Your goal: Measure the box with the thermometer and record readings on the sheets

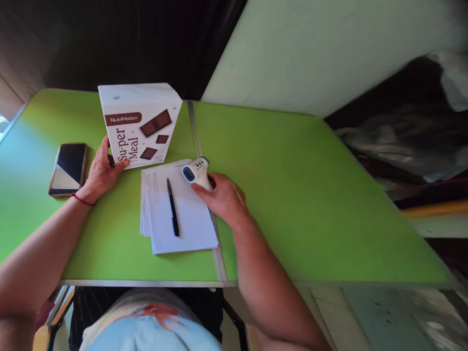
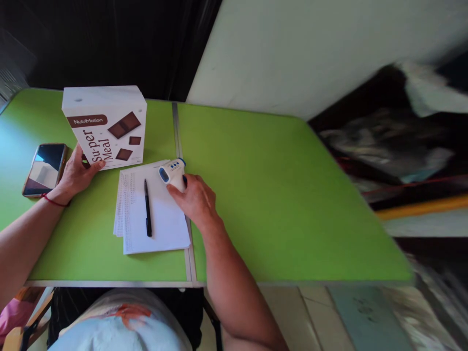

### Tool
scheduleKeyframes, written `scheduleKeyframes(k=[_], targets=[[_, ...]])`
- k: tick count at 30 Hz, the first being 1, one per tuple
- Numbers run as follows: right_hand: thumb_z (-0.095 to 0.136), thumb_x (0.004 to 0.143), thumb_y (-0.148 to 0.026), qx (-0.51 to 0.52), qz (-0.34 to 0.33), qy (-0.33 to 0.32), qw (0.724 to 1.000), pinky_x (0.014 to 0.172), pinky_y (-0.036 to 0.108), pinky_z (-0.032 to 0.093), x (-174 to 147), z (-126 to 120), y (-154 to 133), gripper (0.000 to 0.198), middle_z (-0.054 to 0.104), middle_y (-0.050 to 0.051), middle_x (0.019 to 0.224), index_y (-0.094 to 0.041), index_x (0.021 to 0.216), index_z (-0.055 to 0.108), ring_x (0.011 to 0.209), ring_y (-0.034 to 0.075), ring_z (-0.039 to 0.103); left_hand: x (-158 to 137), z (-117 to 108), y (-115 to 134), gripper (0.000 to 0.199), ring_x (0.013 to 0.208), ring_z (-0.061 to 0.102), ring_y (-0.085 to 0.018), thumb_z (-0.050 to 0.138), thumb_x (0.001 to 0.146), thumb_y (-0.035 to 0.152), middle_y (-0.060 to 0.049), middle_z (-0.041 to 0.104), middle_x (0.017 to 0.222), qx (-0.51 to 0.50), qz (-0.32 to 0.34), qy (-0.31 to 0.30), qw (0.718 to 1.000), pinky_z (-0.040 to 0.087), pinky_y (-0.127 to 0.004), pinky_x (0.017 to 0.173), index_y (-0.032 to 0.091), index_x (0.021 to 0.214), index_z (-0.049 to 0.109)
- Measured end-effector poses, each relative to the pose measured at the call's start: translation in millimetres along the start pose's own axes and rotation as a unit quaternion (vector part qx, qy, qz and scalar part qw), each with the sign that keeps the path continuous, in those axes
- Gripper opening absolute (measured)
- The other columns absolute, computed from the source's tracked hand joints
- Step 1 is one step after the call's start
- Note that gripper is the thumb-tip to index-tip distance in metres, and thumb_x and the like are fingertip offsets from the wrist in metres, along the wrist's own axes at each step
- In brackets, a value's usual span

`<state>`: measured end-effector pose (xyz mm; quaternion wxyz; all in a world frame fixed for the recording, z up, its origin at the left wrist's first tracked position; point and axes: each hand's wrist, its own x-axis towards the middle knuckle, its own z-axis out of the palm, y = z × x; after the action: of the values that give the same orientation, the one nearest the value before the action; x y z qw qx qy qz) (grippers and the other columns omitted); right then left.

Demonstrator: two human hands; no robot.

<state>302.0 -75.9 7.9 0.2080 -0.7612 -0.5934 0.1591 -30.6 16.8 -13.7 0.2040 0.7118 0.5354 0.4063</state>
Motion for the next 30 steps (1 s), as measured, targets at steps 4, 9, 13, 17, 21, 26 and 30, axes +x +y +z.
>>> scheduleKeyframes(k=[4,9,13,17,21,26,30], targets=[[0.073,0.089,-0.047,-0.076,0.009,-0.006,0.997,0.076,0.041,0.052,-2.0,1.5,-2.7,0.032,0.075,0.013,0.101,-0.019,0.104,0.075,0.089,0.030,0.071,-1.0,2.9,1.4,0.064,0.090,0.070,-0.027,0.081,0.083,0.045,-0.009,0.070,0.120,0.022,-0.005,-0.004,1.000,0.062,-0.043,0.087,0.024,0.140,0.058],[0.074,0.089,-0.047,-0.106,-0.016,0.033,0.994,0.081,0.045,0.054,-2.8,3.2,2.4,0.035,0.073,0.015,0.102,-0.018,0.109,0.075,0.094,0.033,0.070,-1.4,9.0,5.9,0.054,0.085,0.070,-0.019,0.078,0.079,0.032,-0.011,0.065,0.131,-0.033,-0.033,0.040,0.998,0.063,-0.036,0.080,0.022,0.128,0.058],[0.077,0.088,-0.042,-0.097,-0.088,0.125,0.983,0.091,0.051,0.054,-9.1,5.4,2.7,0.039,0.069,0.021,0.112,-0.014,0.115,0.071,0.107,0.036,0.065,-4.3,10.6,22.4,0.026,0.071,0.062,-0.016,0.076,0.074,0.025,-0.002,0.067,0.088,-0.019,-0.083,0.075,0.994,0.052,-0.029,0.063,0.021,0.093,0.059],[0.069,0.095,-0.045,-0.011,-0.160,0.097,0.982,0.081,0.041,0.055,-21.3,19.4,-5.3,0.028,0.072,0.011,0.096,-0.019,0.106,0.069,0.086,0.026,0.067,-11.8,9.8,44.3,0.028,0.054,0.047,-0.012,0.071,0.079,0.033,0.003,0.054,0.058,-0.004,-0.124,0.028,0.992,0.036,-0.027,0.053,0.021,0.064,0.050],[0.074,0.091,-0.042,0.023,-0.221,0.031,0.975,0.069,0.034,0.053,-34.0,38.7,-15.0,0.024,0.073,0.006,0.083,-0.021,0.100,0.070,0.073,0.022,0.067,-19.0,9.2,56.5,0.034,0.052,0.042,-0.011,0.069,0.081,0.038,0.004,0.051,0.055,0.010,-0.074,-0.060,0.995,0.033,-0.027,0.054,0.020,0.060,0.050],[0.061,0.087,-0.020,0.076,-0.256,0.045,0.963,0.066,0.033,0.054,-37.6,38.1,-17.5,0.031,0.074,0.004,0.080,-0.019,0.115,0.074,0.067,0.020,0.066,-23.5,13.2,53.4,0.031,0.096,0.066,-0.025,0.077,0.083,0.042,-0.009,0.073,0.104,0.039,0.115,-0.190,0.974,0.051,-0.040,0.091,0.018,0.101,0.076],[0.049,0.096,-0.021,0.231,-0.288,0.031,0.929,0.075,0.034,0.061,-35.4,25.3,-15.6,0.035,0.076,0.004,0.092,-0.025,0.119,0.075,0.078,0.019,0.071,-30.3,19.3,51.4,0.072,0.131,0.054,-0.041,0.085,0.078,0.065,-0.019,0.060,0.144,0.117,0.161,-0.268,0.943,0.042,-0.058,0.111,0.023,0.135,0.073]])
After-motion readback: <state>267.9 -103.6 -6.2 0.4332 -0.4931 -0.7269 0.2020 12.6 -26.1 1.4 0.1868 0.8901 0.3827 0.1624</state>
